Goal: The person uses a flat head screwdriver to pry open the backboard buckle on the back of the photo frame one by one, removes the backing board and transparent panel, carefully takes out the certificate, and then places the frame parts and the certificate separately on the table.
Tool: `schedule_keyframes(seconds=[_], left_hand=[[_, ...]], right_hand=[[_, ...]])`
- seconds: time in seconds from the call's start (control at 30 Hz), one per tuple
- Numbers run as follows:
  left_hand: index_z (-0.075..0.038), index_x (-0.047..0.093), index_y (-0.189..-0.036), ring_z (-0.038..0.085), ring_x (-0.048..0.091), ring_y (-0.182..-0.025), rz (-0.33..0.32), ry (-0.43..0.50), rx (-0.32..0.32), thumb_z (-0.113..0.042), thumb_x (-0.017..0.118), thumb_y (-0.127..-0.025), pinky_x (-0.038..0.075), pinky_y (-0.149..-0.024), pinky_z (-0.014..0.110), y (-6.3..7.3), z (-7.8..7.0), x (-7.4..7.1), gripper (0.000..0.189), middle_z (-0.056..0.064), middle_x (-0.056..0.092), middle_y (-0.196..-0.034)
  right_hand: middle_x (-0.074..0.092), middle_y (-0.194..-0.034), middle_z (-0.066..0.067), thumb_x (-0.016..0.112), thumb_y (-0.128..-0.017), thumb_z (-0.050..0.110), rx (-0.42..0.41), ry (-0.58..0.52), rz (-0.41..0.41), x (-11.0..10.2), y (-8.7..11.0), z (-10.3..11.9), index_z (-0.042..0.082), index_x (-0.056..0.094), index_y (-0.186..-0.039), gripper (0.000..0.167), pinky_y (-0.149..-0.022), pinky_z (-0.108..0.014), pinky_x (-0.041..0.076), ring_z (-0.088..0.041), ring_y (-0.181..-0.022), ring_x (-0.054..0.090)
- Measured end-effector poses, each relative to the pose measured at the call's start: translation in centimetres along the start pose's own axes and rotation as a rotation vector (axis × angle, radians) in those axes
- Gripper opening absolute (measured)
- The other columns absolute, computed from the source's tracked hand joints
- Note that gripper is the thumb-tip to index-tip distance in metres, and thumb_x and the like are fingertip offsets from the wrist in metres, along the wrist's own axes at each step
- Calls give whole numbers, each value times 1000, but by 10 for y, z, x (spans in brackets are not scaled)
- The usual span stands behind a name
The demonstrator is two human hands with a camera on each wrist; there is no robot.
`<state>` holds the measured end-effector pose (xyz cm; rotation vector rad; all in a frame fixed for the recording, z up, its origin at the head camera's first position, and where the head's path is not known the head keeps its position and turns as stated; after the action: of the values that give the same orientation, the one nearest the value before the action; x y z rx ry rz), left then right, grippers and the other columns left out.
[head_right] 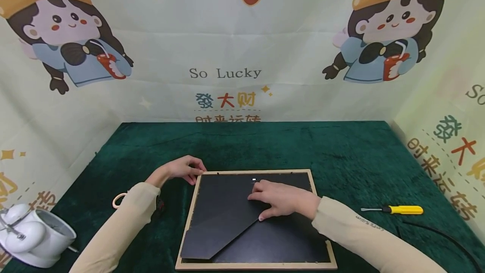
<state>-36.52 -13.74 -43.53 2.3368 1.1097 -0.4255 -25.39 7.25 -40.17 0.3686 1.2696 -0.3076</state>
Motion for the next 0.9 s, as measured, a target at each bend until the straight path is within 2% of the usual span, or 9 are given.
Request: schedule_keyframes(seconds=[0.33,0.63,0.9], left_hand=[[3,59,-96,19,57,-60,3,9,8,-4,48,-90,51,-59,33,1,-3,2,14,11,57,-81],[3,59,-94,19,57,-59,-6,-3,18,-3,48,-90,51,-58,33,2,-5,1,13,11,57,-80],[3,58,-99,18,56,-64,40,8,20,-1,47,-89,51,-63,33,4,-6,3,15,11,55,-85]], right_hand=[[47,-110,-1,53,-83,44,-69,188,2,0,-2,11,9,50,-125,54,-75,-20,41,-11,-92,43],[47,-112,-2,47,-86,46,-113,188,-76,2,4,9,8,49,-125,54,-77,-24,41,-11,-94,44],[47,-113,-2,45,-87,46,-128,206,-70,3,4,9,8,48,-126,55,-75,-22,40,-11,-93,43]])
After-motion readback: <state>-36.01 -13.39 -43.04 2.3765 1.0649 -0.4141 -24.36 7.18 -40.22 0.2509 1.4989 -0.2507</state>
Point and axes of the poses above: each hand's wrist, its own y-axis away from the middle knuckle, its own x-axis out of the palm, z = x × y, the point moved 8 cm from there along -y, towards the middle knuckle
